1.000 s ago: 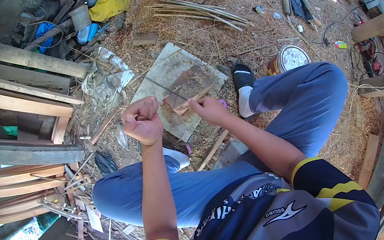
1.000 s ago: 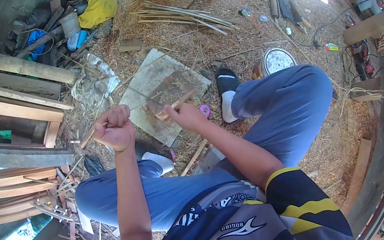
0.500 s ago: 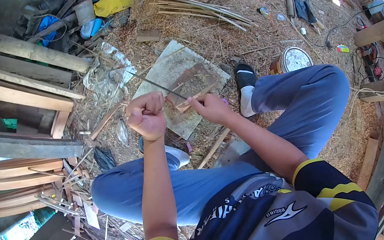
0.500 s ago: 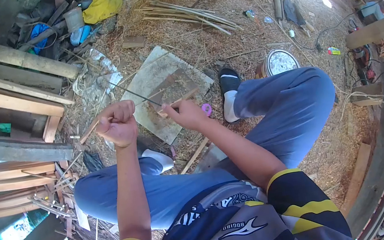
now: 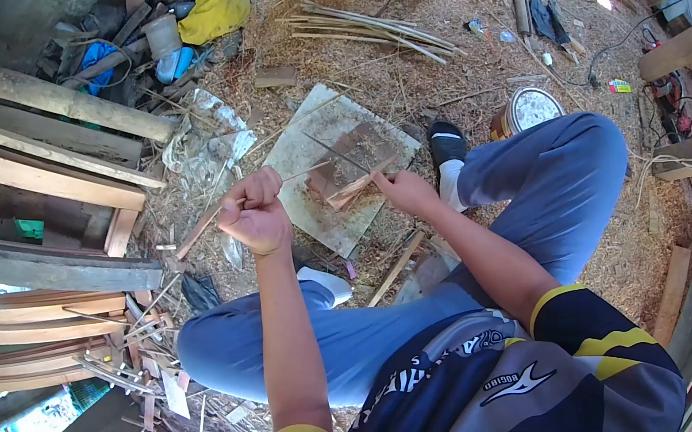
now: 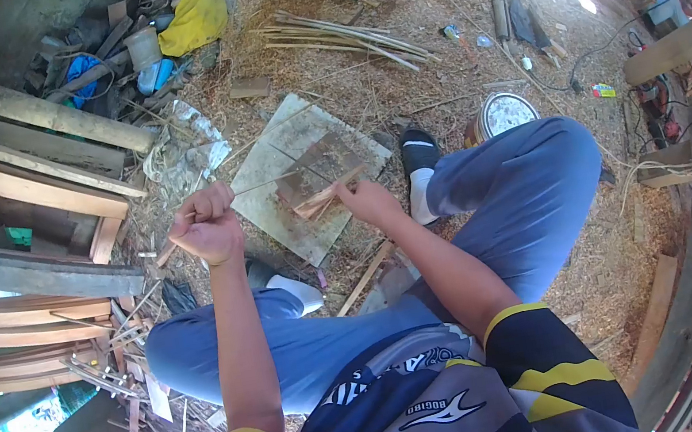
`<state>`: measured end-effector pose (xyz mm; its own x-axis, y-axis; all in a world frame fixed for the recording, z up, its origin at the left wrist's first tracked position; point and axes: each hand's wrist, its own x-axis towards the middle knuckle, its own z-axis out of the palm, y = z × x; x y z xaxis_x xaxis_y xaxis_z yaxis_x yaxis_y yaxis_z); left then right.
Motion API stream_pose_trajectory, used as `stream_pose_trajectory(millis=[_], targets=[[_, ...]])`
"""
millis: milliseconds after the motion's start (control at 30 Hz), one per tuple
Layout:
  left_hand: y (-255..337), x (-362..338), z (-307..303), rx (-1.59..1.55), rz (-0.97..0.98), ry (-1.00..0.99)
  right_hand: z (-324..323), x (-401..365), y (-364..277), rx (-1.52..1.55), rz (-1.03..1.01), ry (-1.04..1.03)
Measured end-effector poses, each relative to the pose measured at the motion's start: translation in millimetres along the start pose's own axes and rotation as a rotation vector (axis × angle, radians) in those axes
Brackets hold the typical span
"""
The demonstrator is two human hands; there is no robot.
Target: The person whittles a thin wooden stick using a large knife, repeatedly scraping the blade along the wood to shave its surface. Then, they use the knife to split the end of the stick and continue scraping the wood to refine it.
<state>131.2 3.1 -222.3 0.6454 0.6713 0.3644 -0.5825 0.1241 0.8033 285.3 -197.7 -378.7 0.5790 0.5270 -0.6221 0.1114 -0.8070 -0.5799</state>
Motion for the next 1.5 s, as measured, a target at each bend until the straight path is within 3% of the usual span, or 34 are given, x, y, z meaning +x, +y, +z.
stream_pose_trajectory(millis=[33, 233, 433, 600, 800, 1000, 1100, 1233, 1433, 1500], targets=[[0, 2, 3, 0.004, 0.008, -0.004, -2, -2, -3, 0.043, -0.008, 0.018], [-8, 1, 38, 0.02, 0.089, 0.509, -11, -28, -43, 0.182, -0.119, 0.012], [-12, -10, 26, 0.004, 0.058, 0.289, -10, -64, -74, 0.205, -0.302, -0.006], [-16, -13, 25, 0.061, 0.035, 0.224, 5, -66, -73, 0.179, -0.404, 0.034], [-18, -13, 20, 0.073, 0.029, 0.111, 9, -52, -60, 0.225, -0.298, -0.035], [-23, -11, 28, 0.081, 0.043, 0.108, 13, -56, -56, 0.282, -0.421, 0.06], [-19, -9, 24, 0.047, 0.032, 0.142, 11, -35, -43, 0.23, -0.175, -0.036], [-21, -6, 26, 0.035, 0.025, 0.149, 5, -50, -58, 0.209, -0.276, -0.044], [-17, -6, 27, 0.024, 0.04, 0.154, 0, -36, -42, 0.165, -0.157, -0.048], [-17, -4, 32, 0.053, 0.031, 0.122, 1, -41, -46, 0.143, -0.234, -0.016]])
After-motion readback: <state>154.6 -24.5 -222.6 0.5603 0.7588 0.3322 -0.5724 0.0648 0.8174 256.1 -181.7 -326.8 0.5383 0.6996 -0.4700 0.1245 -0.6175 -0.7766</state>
